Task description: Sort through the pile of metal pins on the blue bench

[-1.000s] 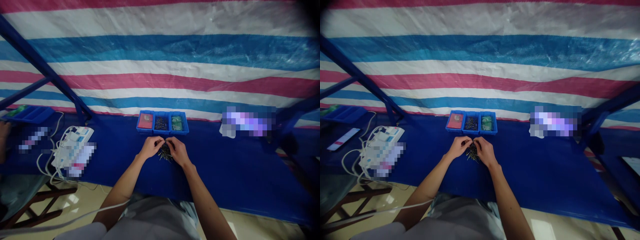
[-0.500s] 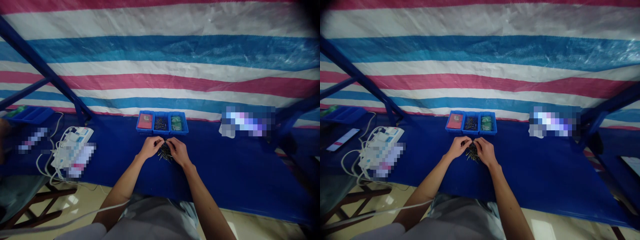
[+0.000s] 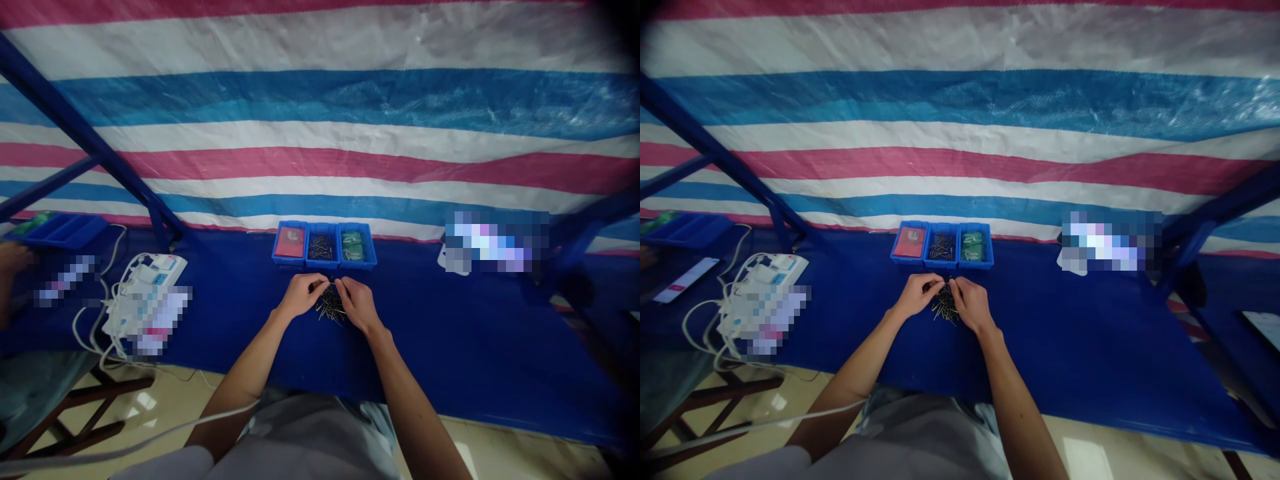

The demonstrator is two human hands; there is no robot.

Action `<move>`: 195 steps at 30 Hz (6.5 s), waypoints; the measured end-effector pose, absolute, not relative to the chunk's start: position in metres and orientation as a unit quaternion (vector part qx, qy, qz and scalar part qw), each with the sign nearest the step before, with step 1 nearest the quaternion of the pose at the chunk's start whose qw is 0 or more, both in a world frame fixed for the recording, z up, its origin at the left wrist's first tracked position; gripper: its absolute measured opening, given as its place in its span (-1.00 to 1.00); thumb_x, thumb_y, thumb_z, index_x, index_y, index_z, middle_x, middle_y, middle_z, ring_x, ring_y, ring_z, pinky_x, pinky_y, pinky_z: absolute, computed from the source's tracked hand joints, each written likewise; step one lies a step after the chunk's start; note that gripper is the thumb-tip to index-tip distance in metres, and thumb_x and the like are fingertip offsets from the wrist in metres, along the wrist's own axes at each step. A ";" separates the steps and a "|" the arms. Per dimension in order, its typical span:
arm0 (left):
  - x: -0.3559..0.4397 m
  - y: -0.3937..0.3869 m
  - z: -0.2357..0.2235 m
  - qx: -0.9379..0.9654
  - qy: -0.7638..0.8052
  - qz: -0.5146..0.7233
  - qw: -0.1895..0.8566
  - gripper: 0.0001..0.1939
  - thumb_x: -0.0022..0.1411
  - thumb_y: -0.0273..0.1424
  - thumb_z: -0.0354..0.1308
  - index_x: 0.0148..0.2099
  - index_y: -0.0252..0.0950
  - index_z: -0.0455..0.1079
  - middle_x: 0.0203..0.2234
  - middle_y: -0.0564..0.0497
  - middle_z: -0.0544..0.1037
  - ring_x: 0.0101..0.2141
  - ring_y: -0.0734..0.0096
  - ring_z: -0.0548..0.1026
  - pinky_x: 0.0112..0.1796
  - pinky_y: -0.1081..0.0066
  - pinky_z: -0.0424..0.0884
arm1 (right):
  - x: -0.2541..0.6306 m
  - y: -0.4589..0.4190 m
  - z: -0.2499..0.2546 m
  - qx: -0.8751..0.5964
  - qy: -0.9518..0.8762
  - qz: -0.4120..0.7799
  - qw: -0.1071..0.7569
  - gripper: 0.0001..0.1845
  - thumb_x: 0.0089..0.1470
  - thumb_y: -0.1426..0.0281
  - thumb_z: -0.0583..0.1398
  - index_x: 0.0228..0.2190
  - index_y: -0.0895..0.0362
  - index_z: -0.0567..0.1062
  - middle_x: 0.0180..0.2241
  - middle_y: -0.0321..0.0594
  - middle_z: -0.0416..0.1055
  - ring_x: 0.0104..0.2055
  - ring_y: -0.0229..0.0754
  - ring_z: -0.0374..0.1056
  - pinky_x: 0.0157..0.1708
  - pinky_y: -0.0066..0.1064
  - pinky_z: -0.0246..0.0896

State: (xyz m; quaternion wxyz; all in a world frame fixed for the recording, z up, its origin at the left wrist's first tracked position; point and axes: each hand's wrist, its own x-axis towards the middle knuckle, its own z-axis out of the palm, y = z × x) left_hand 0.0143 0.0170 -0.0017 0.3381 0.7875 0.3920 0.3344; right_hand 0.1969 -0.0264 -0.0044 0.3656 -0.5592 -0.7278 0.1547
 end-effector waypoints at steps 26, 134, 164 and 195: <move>0.013 0.018 -0.001 0.782 0.394 0.343 0.341 -0.70 0.37 -0.25 0.07 -0.23 -0.34 0.52 -0.55 0.04 0.52 -0.53 0.49 0.39 -0.43 0.50 0.25 | 0.197 -0.028 -0.004 -0.550 -0.687 0.201 0.431 -0.86 0.24 0.30 0.10 -0.28 0.08 0.42 -0.45 -0.29 0.40 -0.51 -0.24 0.24 -0.43 -0.40 0.15; 0.013 0.017 0.002 0.778 0.397 0.337 0.351 -0.68 0.38 -0.22 0.06 -0.23 -0.34 0.51 -0.55 0.04 0.54 -0.53 0.49 0.42 -0.45 0.51 0.24 | 0.200 -0.024 -0.008 -0.563 -0.718 0.135 0.386 -0.57 0.38 0.22 -0.02 -0.50 0.09 0.33 -0.54 -0.29 0.31 -0.51 -0.26 0.22 -0.44 -0.40 0.01; 0.013 0.018 0.000 0.782 0.392 0.328 0.355 -0.73 0.37 -0.28 0.06 -0.24 -0.34 0.49 -0.56 0.06 0.53 -0.55 0.51 0.40 -0.46 0.52 0.22 | 0.199 -0.024 -0.007 -0.511 -0.669 0.255 0.476 -0.84 0.24 0.36 0.14 -0.30 0.07 0.54 -0.30 -0.20 0.51 -0.32 -0.16 0.43 -0.32 -0.37 0.32; 0.014 0.015 0.004 0.800 0.380 0.310 0.346 -0.73 0.39 -0.26 0.05 -0.23 -0.30 0.49 -0.51 0.04 0.55 -0.49 0.46 0.45 -0.38 0.50 0.28 | 0.193 -0.025 -0.014 -0.587 -0.713 0.125 0.363 -0.49 0.38 0.20 -0.05 -0.58 0.09 0.29 -0.64 -0.30 0.27 -0.58 -0.25 0.20 -0.49 -0.38 -0.13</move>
